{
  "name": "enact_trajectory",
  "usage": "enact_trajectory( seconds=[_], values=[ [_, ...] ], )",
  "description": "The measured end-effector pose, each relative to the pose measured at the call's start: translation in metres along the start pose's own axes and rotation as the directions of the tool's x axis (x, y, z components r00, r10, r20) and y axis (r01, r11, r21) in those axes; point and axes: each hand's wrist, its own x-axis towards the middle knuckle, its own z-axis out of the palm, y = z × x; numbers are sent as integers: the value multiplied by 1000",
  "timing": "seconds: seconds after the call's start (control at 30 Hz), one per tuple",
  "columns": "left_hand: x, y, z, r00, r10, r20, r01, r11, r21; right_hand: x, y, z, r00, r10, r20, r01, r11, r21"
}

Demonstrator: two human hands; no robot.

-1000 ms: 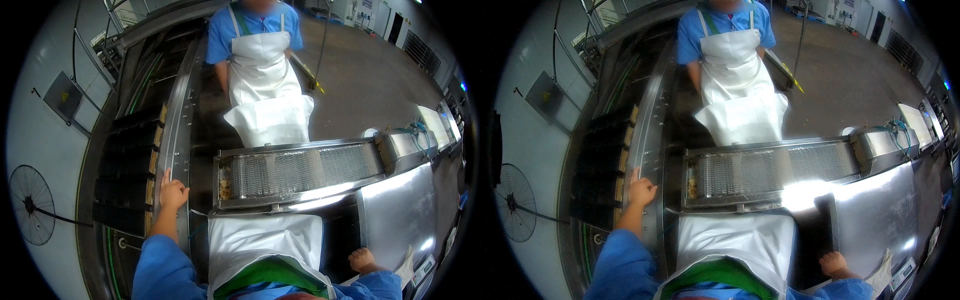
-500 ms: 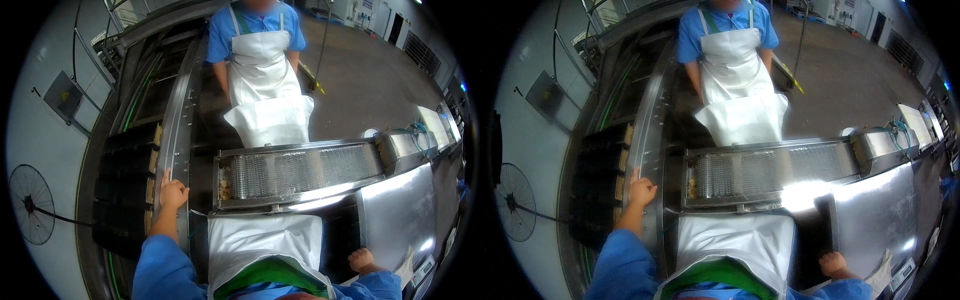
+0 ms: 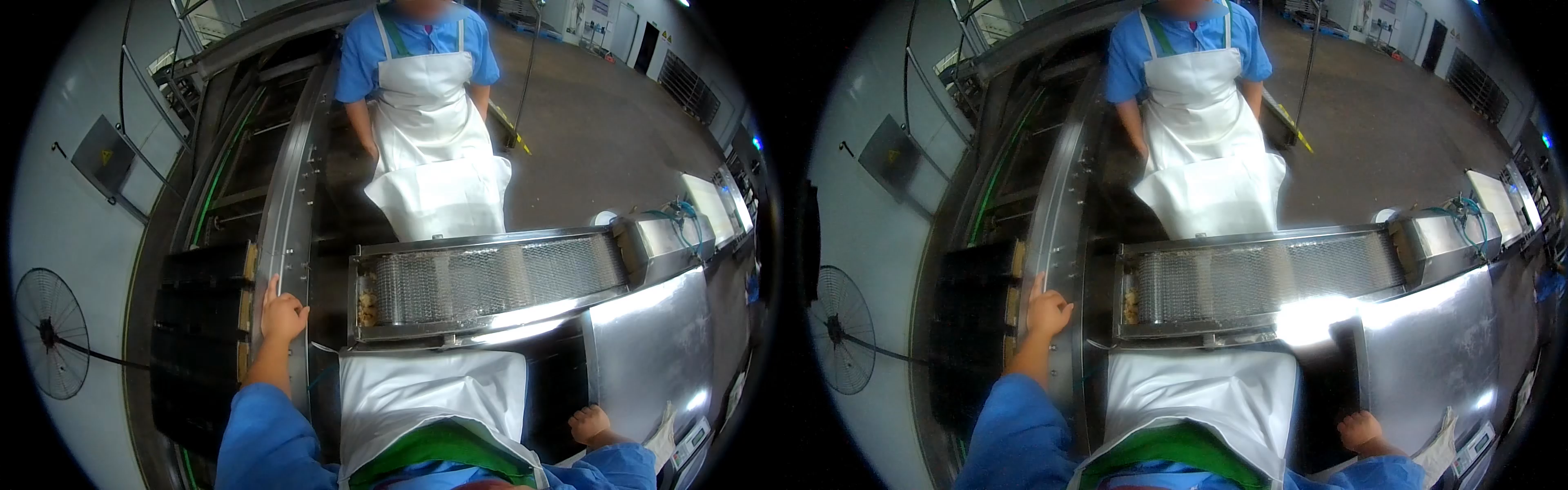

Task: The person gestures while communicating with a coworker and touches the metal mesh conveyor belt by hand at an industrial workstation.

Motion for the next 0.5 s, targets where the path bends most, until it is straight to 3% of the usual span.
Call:
enact_trajectory(
  seconds=[0.1, 0.2, 0.27, 0.33, 0.4, 0.5],
  values=[
    [0, 3, -3, 1000, -13, 12, 13, 1000, -2, 0, -1, 0, 1000, 5, 2, -5, 1000, 5],
    [0, 1, -2, 999, -31, 22, 31, 999, 26, 2, 1, 10, 998, 35, 56, -34, 999, -17],
    [-1, 1, -1, 999, -32, 22, 31, 999, 30, -2, 2, 12, 983, 36, 180, -38, 999, 6],
    [0, 2, 0, 999, -33, 25, 32, 999, 34, 0, 2, 15, 983, 41, 178, -40, 999, -12],
    [-3, 4, 3, 993, -121, -5, 121, 992, 24, -3, 0, 20, 981, 42, 191, -38, 999, -23],
    [-1, 4, -1, 996, -76, 36, 76, 997, 23, -3, 3, 21, 970, 47, 238, -54, 998, 23]
  ],
)
